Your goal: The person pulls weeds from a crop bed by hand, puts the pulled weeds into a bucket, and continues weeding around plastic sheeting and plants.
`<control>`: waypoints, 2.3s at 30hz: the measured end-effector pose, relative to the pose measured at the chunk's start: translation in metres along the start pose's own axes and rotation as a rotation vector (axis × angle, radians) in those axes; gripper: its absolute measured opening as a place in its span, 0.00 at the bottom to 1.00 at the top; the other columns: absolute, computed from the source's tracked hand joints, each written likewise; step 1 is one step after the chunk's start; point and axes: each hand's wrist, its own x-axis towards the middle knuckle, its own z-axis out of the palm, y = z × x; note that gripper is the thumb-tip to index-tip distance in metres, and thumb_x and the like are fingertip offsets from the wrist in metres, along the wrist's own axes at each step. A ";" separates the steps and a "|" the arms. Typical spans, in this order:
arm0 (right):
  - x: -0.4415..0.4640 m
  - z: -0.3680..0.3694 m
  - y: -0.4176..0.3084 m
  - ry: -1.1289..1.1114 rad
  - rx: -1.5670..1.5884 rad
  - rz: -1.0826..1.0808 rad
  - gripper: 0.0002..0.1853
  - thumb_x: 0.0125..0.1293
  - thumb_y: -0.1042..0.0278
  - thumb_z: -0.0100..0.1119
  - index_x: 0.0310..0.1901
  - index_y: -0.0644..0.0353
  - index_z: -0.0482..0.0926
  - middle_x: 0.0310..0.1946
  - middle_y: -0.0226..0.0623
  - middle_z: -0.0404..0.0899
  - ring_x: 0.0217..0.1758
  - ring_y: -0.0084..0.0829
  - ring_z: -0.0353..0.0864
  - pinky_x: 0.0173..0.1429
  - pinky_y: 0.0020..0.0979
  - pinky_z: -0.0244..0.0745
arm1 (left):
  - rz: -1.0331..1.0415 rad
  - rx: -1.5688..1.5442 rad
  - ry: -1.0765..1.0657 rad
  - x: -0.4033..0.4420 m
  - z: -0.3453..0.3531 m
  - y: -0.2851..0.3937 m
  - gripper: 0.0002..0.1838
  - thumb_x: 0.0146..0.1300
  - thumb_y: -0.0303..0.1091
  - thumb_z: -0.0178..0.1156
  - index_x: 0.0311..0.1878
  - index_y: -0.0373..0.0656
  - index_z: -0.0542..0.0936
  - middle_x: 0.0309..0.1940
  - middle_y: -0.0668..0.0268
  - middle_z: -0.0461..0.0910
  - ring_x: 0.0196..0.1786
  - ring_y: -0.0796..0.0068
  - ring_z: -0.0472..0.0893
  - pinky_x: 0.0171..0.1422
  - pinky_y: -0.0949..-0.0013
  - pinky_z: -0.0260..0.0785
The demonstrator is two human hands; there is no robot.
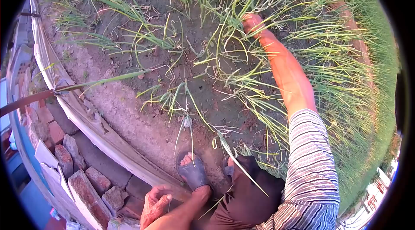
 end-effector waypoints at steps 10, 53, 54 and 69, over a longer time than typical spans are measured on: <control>-0.199 -0.037 -0.189 0.213 1.249 0.153 0.05 0.69 0.76 0.56 0.42 0.67 0.72 0.33 0.37 0.73 0.18 0.16 0.64 0.14 0.17 0.55 | -0.045 -0.050 0.000 -0.002 0.002 -0.013 0.22 0.61 0.34 0.71 0.55 0.36 0.78 0.47 0.61 0.83 0.52 0.72 0.80 0.62 0.67 0.69; -0.126 0.132 -0.049 0.343 -0.740 -0.117 0.08 0.57 0.61 0.65 0.32 0.55 0.81 0.27 0.42 0.79 0.32 0.47 0.82 0.35 0.42 0.75 | -0.036 0.132 0.083 0.015 -0.017 -0.028 0.19 0.64 0.30 0.68 0.57 0.35 0.76 0.51 0.62 0.82 0.52 0.73 0.80 0.60 0.67 0.71; -0.122 0.134 -0.055 0.393 -0.551 0.001 0.09 0.59 0.60 0.65 0.32 0.56 0.81 0.27 0.42 0.80 0.31 0.47 0.82 0.35 0.42 0.75 | -0.033 0.125 0.085 0.015 -0.018 -0.027 0.19 0.65 0.30 0.68 0.57 0.35 0.76 0.51 0.62 0.82 0.52 0.73 0.80 0.61 0.67 0.71; -0.074 0.145 -0.064 0.281 -0.912 0.058 0.12 0.61 0.59 0.67 0.43 0.53 0.82 0.36 0.46 0.82 0.40 0.50 0.82 0.43 0.45 0.78 | -0.043 0.146 0.105 0.021 -0.021 -0.033 0.21 0.65 0.32 0.68 0.58 0.36 0.77 0.47 0.64 0.83 0.48 0.75 0.80 0.57 0.68 0.73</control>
